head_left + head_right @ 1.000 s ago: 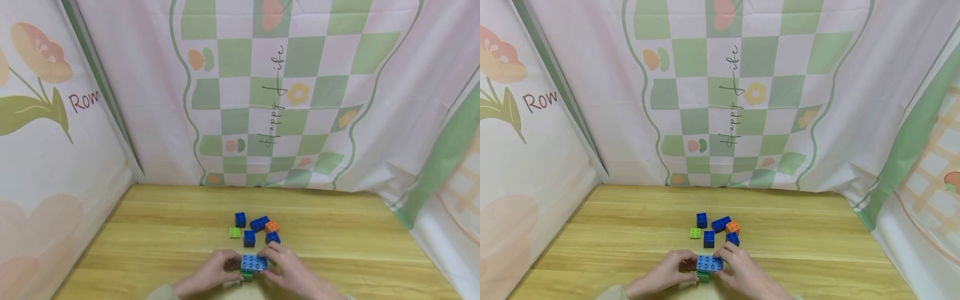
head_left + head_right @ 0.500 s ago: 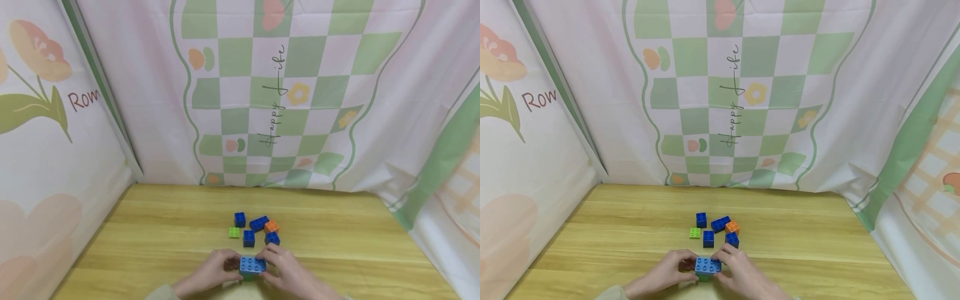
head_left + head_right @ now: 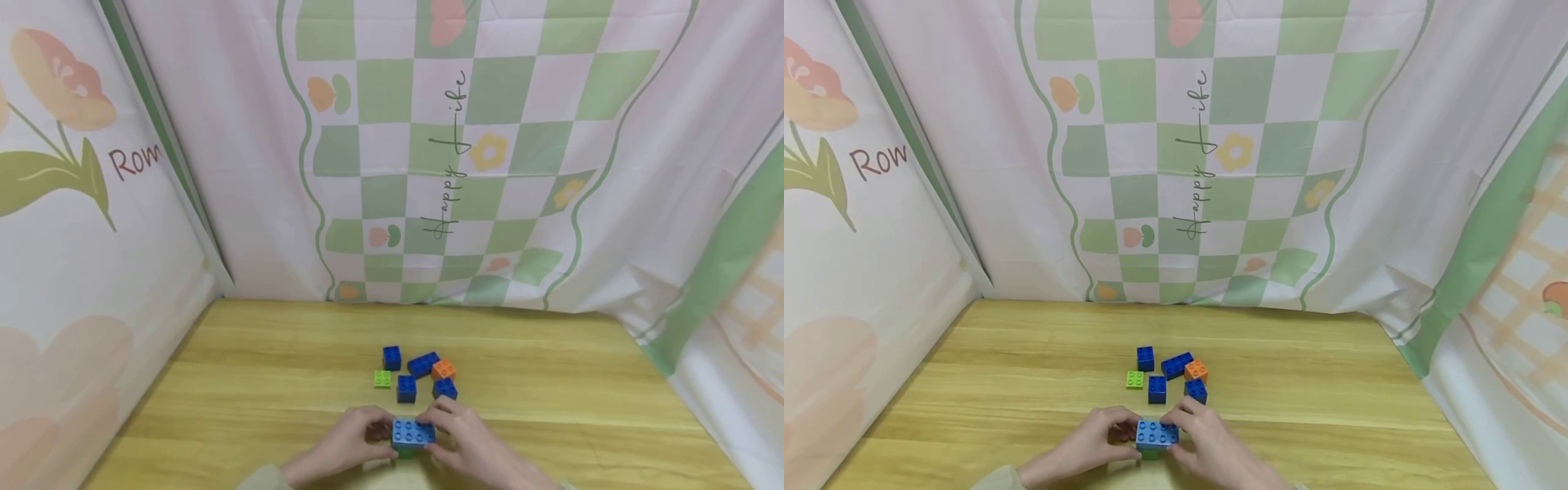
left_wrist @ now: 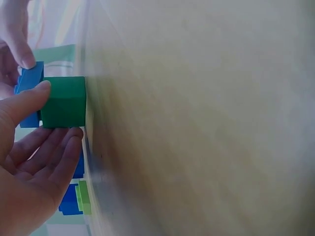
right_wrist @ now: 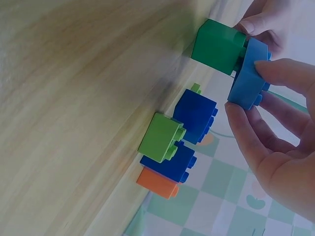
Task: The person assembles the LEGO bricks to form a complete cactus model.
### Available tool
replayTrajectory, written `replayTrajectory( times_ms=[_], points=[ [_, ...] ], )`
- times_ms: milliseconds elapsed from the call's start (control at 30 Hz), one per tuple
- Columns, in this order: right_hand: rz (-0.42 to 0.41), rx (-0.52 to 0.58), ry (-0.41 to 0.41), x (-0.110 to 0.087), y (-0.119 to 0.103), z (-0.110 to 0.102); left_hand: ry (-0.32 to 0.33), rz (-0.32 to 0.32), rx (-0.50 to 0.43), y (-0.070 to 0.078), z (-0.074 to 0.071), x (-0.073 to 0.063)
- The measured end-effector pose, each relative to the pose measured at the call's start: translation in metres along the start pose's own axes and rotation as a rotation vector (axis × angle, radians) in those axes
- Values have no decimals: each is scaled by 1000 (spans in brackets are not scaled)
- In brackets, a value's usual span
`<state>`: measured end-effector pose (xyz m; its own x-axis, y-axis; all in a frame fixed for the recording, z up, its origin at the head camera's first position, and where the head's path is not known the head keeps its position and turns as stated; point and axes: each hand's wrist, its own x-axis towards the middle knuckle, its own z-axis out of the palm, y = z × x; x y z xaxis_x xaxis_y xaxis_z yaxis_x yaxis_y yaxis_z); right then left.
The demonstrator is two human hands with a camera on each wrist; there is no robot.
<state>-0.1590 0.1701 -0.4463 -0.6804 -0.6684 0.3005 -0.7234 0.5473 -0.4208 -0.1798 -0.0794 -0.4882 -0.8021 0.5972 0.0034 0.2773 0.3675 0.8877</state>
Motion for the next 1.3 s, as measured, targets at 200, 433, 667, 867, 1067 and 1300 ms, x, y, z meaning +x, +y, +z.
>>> replayTrajectory(
  times_ms=[200, 433, 667, 867, 1067, 1300],
  points=[
    [9, 2, -4, 1, -1, -1, 9, 22, -13, 3, -1, -1],
    [47, 21, -18, 0, -6, -1, 26, 55, -20, 3, 0, -1],
    [96, 49, -47, 1, -9, 2, 22, 47, -23, 3, 0, -1],
    [77, 64, -38, 2, -7, 7, 19, 41, -10, 2, 1, 0],
    [64, 60, -26, 1, -6, 9, 32, 55, 16, -1, 2, 0],
    [57, 55, -27, 1, -5, 8, 32, 59, 30, 0, 3, 0]
  ],
)
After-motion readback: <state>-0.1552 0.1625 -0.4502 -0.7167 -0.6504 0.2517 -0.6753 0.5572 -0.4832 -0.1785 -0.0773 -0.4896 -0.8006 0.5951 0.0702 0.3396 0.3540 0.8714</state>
